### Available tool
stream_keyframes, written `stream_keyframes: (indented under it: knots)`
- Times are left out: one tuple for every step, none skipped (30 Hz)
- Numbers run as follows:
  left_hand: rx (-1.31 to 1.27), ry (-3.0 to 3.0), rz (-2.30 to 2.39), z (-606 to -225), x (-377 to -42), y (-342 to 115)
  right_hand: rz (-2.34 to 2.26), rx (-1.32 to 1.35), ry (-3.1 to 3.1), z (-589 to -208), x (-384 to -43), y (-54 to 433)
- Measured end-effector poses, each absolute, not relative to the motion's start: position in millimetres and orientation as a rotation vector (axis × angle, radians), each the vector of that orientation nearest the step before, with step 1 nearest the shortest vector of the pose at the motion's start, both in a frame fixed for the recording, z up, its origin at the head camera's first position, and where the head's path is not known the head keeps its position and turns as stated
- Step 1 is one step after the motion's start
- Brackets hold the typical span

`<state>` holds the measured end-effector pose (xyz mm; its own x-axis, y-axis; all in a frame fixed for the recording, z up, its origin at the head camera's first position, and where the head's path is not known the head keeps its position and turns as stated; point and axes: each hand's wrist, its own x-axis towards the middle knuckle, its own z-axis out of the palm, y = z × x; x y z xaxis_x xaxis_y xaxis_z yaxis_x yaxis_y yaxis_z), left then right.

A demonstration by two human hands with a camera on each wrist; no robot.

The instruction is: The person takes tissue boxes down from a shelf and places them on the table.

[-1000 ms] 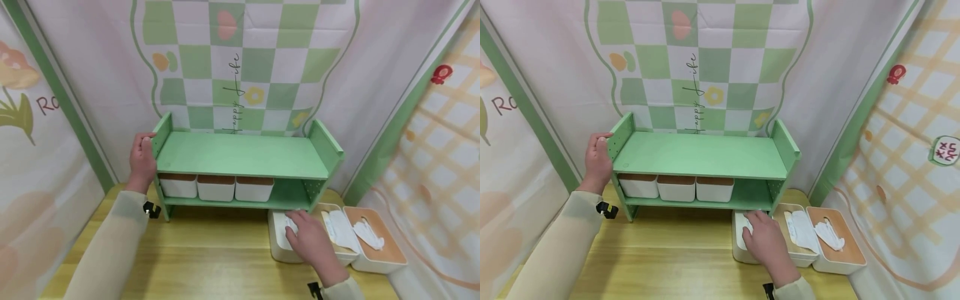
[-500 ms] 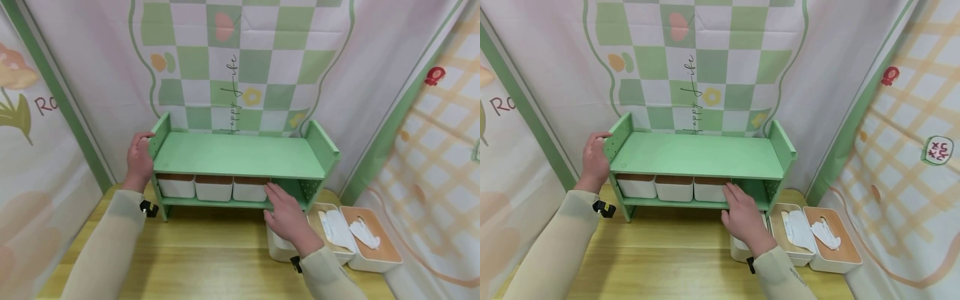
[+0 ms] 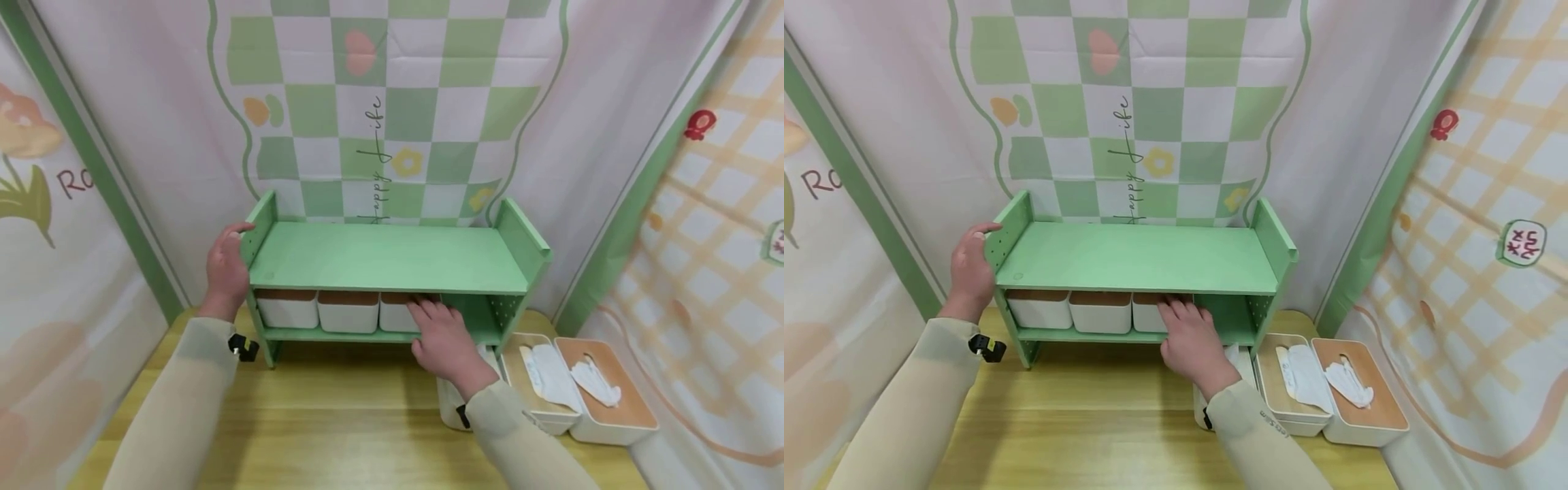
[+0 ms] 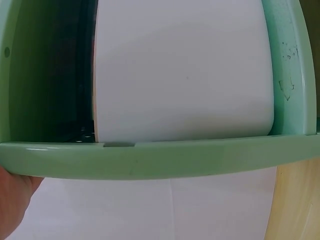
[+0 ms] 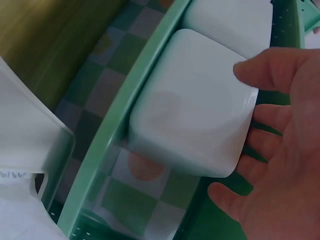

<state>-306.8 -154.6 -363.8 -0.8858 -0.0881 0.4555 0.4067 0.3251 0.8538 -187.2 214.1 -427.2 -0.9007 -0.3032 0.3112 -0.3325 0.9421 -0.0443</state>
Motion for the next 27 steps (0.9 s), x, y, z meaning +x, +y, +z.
stream_keyframes:
  knots:
    - [-0.28,-2.168,-1.587,-364,-307,-155,0.123,0.465,-2.792,-428,-188,214]
    - [-0.279,-2.164,-1.592,-365,-307,-154,0.103,0.458,-2.788,-429,-189,214]
    - [-0.278,-2.161,-1.597,-365,-307,-154,0.096,0.451,-2.784,-429,-188,213]
    - [-0.276,-2.16,-1.601,-364,-307,-154,0.085,0.444,-2.782,-429,-187,213]
    - [-0.273,-2.16,-1.604,-364,-306,-154,0.079,0.439,-2.779,-429,-186,213]
    - [-0.269,-2.16,-1.608,-364,-306,-154,0.078,0.436,-2.78,-429,-185,213]
    - [-0.265,-2.164,-1.607,-364,-305,-154,0.079,0.437,-2.78,-429,-183,214]
    - [-0.263,-2.164,-1.609,-363,-305,-153,0.083,0.437,-2.78,-428,-182,214]
    - [-0.264,-2.166,-1.604,-363,-305,-153,0.094,0.438,-2.778,-427,-181,215]
    - [-0.263,-2.167,-1.601,-363,-304,-153,0.109,0.436,-2.776,-426,-181,215]
    - [-0.267,-2.167,-1.594,-363,-304,-154,0.123,0.433,-2.771,-425,-182,216]
    - [-0.268,-2.167,-1.588,-364,-304,-154,0.139,0.428,-2.766,-425,-184,217]
    - [-0.27,-2.168,-1.584,-364,-305,-154,0.147,0.423,-2.762,-424,-185,219]
    - [-0.272,-2.165,-1.585,-364,-305,-153,0.159,0.416,-2.765,-424,-187,220]
    - [-0.271,-2.167,-1.581,-364,-305,-154,0.163,0.413,-2.772,-424,-189,220]
    - [-0.268,-2.165,-1.584,-363,-305,-154,0.16,0.41,-2.784,-424,-190,221]
    - [-0.267,-2.163,-1.587,-363,-304,-154,0.159,0.409,-2.799,-423,-191,221]
    - [-0.266,-2.161,-1.59,-363,-304,-154,0.16,0.411,-2.813,-423,-191,222]
    - [-0.268,-2.161,-1.595,-363,-304,-154,0.159,0.415,-2.825,-423,-191,222]
    - [-0.269,-2.158,-1.598,-363,-304,-154,0.163,0.416,-2.833,-423,-190,222]
    - [-0.27,-2.156,-1.595,-363,-304,-155,0.162,0.418,-2.835,-423,-189,221]
    - [-0.275,-2.149,-1.598,-363,-304,-154,0.168,0.418,-2.833,-424,-187,221]
    - [-0.28,-2.145,-1.598,-363,-305,-154,0.174,0.419,-2.827,-424,-186,221]
    - [-0.283,-2.144,-1.6,-364,-306,-154,0.176,0.422,-2.819,-424,-184,222]
    - [-0.288,-2.142,-1.6,-364,-306,-154,0.176,0.428,-2.808,-424,-183,222]
    - [-0.292,-2.137,-1.602,-364,-307,-154,0.178,0.432,-2.797,-424,-182,222]
    - [-0.293,-2.14,-1.598,-364,-307,-154,0.181,0.436,-2.786,-424,-181,223]
